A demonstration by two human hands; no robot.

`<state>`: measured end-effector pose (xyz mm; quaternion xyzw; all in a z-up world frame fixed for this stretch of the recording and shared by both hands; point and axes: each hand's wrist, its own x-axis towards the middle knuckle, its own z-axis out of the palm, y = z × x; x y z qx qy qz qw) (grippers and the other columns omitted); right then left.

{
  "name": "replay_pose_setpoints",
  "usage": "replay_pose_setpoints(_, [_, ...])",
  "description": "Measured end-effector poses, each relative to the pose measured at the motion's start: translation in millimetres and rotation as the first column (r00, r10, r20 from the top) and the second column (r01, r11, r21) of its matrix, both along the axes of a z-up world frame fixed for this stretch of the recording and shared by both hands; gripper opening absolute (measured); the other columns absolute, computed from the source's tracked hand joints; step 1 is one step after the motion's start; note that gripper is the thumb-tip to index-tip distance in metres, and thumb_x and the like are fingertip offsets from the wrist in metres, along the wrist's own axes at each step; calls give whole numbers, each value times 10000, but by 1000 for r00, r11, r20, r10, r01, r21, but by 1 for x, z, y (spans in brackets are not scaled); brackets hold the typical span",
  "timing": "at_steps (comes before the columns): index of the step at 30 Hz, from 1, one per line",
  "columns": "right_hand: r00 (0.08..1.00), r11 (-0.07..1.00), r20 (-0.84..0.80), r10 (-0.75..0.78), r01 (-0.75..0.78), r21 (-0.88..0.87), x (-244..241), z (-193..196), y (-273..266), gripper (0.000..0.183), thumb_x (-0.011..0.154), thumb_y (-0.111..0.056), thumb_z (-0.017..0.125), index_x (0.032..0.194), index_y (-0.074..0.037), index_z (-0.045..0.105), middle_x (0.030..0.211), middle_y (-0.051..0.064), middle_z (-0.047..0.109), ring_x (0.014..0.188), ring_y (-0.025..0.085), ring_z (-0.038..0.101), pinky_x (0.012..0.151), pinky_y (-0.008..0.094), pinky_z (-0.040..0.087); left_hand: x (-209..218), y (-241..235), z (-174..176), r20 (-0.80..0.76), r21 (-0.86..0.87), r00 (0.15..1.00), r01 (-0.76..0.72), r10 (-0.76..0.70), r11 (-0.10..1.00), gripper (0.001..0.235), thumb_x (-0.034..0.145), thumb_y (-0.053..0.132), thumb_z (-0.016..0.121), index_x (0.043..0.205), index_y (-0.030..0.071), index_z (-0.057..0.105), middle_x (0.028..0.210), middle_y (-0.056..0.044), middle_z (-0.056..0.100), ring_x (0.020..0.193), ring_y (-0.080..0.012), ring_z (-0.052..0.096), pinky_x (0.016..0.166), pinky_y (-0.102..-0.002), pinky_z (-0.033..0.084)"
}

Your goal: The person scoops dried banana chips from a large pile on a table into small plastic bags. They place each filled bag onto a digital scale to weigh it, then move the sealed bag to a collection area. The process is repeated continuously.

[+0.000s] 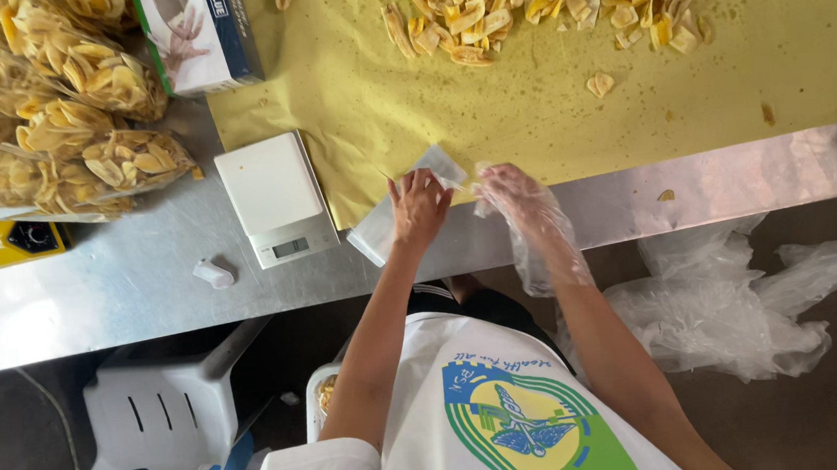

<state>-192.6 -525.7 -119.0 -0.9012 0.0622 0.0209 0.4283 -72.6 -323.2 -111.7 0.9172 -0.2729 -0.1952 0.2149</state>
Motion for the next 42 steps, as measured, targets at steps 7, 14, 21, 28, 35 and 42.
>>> replay_pose_setpoints(7, [827, 344, -461, -322, 556, 757, 62, 4, 21, 340, 1061, -244, 606, 1345, -68, 674, 1209, 128, 736, 982, 190, 738, 836, 320, 604, 8, 7, -20, 166, 34, 974, 154, -157, 988, 253, 979, 350, 668, 1138, 153, 660, 1274, -37, 554, 1270, -249, 505, 1183, -694, 242])
replay_pose_setpoints(14, [627, 402, -580, -520, 779, 481, 42, 73, 0, 347, 983, -336, 680, 1215, -78, 688, 1044, 91, 754, 855, 163, 718, 786, 307, 571, 21, -1, -22, 226, 62, 954, 189, -198, 980, 317, 936, 260, 673, 1233, 160, 625, 1155, -42, 580, 1179, -251, 545, 1143, -673, 267])
replay_pose_setpoints(21, [624, 329, -558, -547, 774, 542, 4, 79, -2, 362, 938, -377, 739, 1131, -74, 697, 937, 89, 753, 761, 154, 686, 730, 296, 534, 30, 7, -58, 282, -361, 949, 242, -142, 901, 142, 927, 57, 632, 1001, 172, 669, 1184, 20, 630, 1200, -218, 589, 1188, -549, 330])
replay_pose_setpoints(28, [757, 601, -459, -464, 650, 465, 19, 74, 22, 296, 977, -328, 635, 1178, -112, 656, 993, 31, 774, 833, 112, 750, 782, 238, 608, 36, 3, -29, 87, -401, 994, 99, -69, 911, 187, 838, 231, 788, 789, 110, 655, 1129, -64, 572, 1178, -302, 524, 1171, -582, 314])
replay_pose_setpoints(35, [753, 282, -500, -427, 636, 718, 81, 44, 48, 303, 979, -248, 683, 1211, -53, 689, 979, 89, 770, 816, 154, 731, 728, 268, 602, 43, 8, -37, 220, -293, 952, 273, -213, 916, 193, 882, 192, 748, 1033, 79, 709, 1218, -59, 571, 1244, -278, 519, 1135, -594, 311])
replay_pose_setpoints(42, [683, 246, -533, -499, 701, 669, 74, 52, 24, 277, 966, -229, 692, 1166, -38, 683, 919, 79, 746, 771, 165, 694, 680, 286, 540, 44, -6, -22, 158, -103, 966, 223, -205, 969, 102, 875, 179, 735, 940, 101, 725, 1137, -62, 616, 1197, -245, 549, 1100, -562, 336])
